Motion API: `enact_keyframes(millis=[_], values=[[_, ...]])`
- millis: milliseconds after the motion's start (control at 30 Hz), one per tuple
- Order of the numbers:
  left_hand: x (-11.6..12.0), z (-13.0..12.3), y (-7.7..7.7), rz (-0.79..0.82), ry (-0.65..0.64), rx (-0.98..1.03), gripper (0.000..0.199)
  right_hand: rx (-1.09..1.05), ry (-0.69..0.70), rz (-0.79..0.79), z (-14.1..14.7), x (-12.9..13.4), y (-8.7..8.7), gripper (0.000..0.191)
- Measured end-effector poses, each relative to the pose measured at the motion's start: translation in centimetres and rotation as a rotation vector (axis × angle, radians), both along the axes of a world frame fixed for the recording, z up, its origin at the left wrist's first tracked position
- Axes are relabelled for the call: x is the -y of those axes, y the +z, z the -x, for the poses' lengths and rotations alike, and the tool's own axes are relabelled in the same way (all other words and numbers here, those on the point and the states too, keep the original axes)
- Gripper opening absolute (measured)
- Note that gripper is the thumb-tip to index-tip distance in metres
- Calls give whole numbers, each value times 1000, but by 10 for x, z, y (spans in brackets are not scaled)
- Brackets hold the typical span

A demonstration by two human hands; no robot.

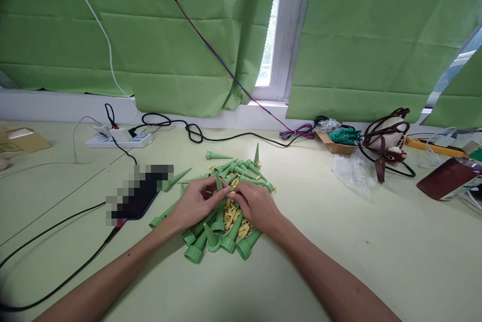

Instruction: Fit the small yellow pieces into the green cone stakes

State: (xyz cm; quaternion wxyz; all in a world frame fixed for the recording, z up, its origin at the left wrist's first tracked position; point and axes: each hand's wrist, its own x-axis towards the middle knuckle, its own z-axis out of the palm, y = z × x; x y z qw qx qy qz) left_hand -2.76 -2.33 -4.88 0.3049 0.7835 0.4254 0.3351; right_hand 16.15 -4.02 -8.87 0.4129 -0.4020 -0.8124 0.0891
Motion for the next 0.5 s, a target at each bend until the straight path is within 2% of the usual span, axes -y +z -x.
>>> enact_keyframes(millis=[100,267,500], values=[[-1,0,-1,-5,5,5,30,2,-4,1,0,0,0,20],[-2,1,-3,-13,27,15,31,-42,-5,8,0,2,4,9],[-3,1,-3,-3,33,8,33,-47,29,-5,-1,2,2,9]])
